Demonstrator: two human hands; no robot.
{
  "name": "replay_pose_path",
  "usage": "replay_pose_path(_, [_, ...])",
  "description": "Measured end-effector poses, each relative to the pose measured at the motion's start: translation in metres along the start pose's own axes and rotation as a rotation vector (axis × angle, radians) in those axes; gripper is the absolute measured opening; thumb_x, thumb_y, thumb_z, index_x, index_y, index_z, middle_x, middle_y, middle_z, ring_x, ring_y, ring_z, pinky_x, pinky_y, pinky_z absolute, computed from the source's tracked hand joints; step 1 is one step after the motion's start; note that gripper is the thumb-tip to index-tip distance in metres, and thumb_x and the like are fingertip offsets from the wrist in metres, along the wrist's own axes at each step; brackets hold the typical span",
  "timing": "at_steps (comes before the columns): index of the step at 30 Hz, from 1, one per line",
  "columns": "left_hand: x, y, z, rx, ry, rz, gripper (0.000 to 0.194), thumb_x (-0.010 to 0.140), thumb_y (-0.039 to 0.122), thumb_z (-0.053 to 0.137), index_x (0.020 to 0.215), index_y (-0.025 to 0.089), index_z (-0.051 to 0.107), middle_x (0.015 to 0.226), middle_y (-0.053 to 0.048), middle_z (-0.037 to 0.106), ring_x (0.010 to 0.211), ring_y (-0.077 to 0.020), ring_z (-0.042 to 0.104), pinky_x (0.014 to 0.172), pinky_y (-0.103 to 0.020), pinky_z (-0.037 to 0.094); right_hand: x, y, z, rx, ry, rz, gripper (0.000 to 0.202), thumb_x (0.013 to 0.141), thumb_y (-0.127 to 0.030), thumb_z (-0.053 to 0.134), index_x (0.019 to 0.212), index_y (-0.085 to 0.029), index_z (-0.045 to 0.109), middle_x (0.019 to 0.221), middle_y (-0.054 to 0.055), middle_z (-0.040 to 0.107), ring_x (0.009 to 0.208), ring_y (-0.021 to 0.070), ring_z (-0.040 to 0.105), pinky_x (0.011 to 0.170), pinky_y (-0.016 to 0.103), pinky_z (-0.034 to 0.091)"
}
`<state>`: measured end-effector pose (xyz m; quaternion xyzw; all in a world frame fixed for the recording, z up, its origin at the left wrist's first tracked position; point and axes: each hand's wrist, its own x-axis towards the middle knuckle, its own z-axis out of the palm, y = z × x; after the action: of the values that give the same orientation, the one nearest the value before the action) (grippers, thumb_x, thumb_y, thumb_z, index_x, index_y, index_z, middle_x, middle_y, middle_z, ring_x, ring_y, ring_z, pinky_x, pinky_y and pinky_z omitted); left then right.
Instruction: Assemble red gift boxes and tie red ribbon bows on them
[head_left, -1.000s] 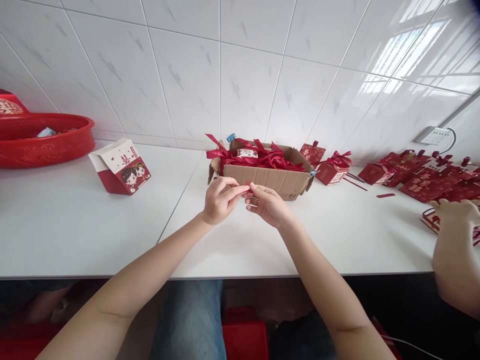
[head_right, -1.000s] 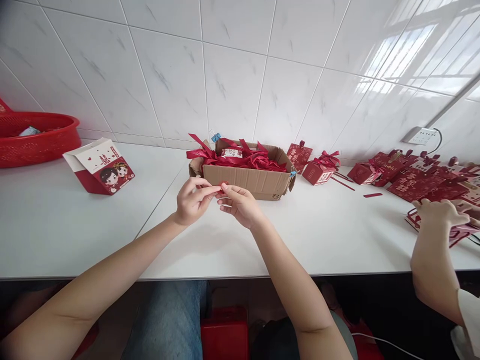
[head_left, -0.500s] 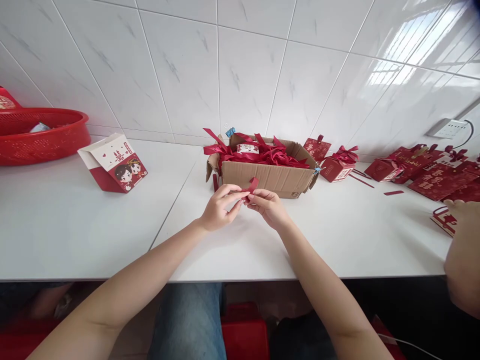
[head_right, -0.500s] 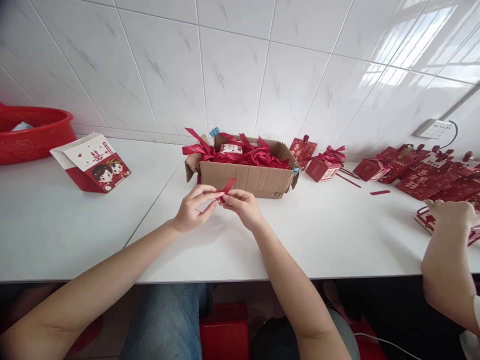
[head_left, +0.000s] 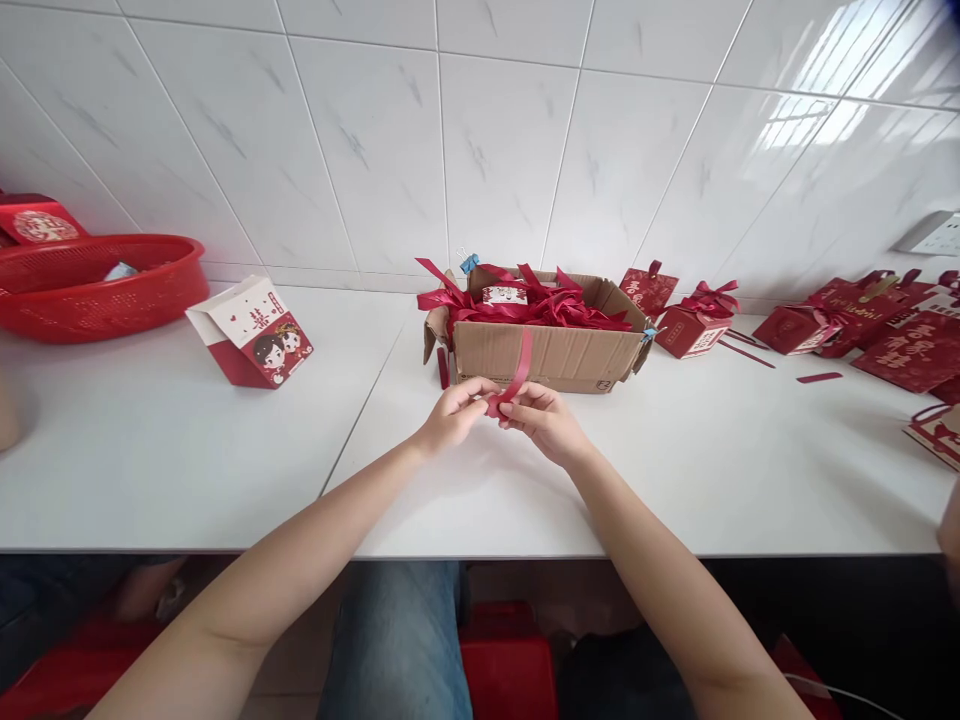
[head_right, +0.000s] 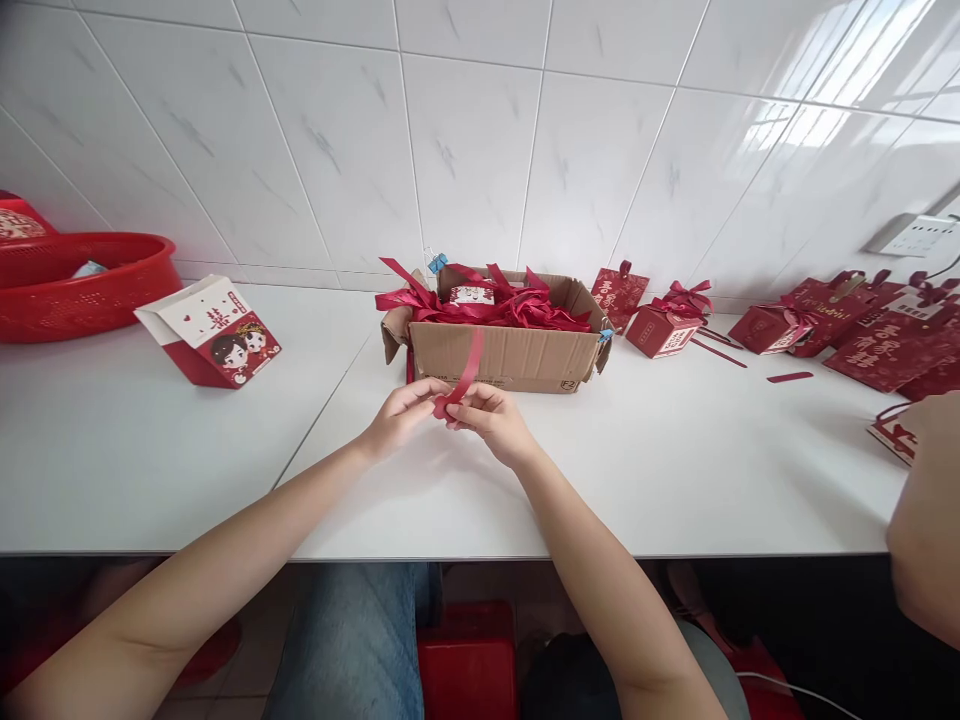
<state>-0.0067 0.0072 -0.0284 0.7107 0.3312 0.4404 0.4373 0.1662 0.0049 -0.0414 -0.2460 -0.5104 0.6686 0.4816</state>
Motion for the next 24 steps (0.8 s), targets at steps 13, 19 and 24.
replay_pose_path(13, [-0.001,0.003,-0.001,0.042,0.0,0.176,0.018,0.085,0.035,0.061,0.084,0.018,0.063,0.083,-0.004,0.06,0.074,-0.0139,0.061,0.067,-0.028,0.053,-0.006,-0.008,-0.008,-0.1,-0.128,-0.073,0.013,0.073,-0.03,0.077,0.079,-0.021,0.07,0.075,0.001,0.07,0.072,0.0131,0.066,0.071,0.029,0.053])
replay_pose_path(19, [-0.001,0.001,0.0,0.13,0.046,0.386,0.013,0.084,0.029,0.065,0.078,0.017,0.065,0.079,-0.004,0.059,0.07,-0.0117,0.057,0.064,-0.025,0.049,-0.007,-0.009,-0.008,0.041,-0.211,0.032,0.013,0.069,-0.027,0.08,0.078,-0.022,0.072,0.071,0.0,0.069,0.062,0.0098,0.062,0.065,0.026,0.051])
replay_pose_path(24, [-0.002,0.001,0.002,0.137,0.056,0.44,0.01,0.085,0.026,0.065,0.078,0.018,0.065,0.077,-0.002,0.059,0.069,-0.0107,0.056,0.062,-0.023,0.047,-0.004,0.002,-0.006,0.237,-0.204,0.155,0.017,0.063,-0.027,0.083,0.075,-0.023,0.071,0.064,-0.003,0.065,0.053,0.007,0.057,0.057,0.022,0.047])
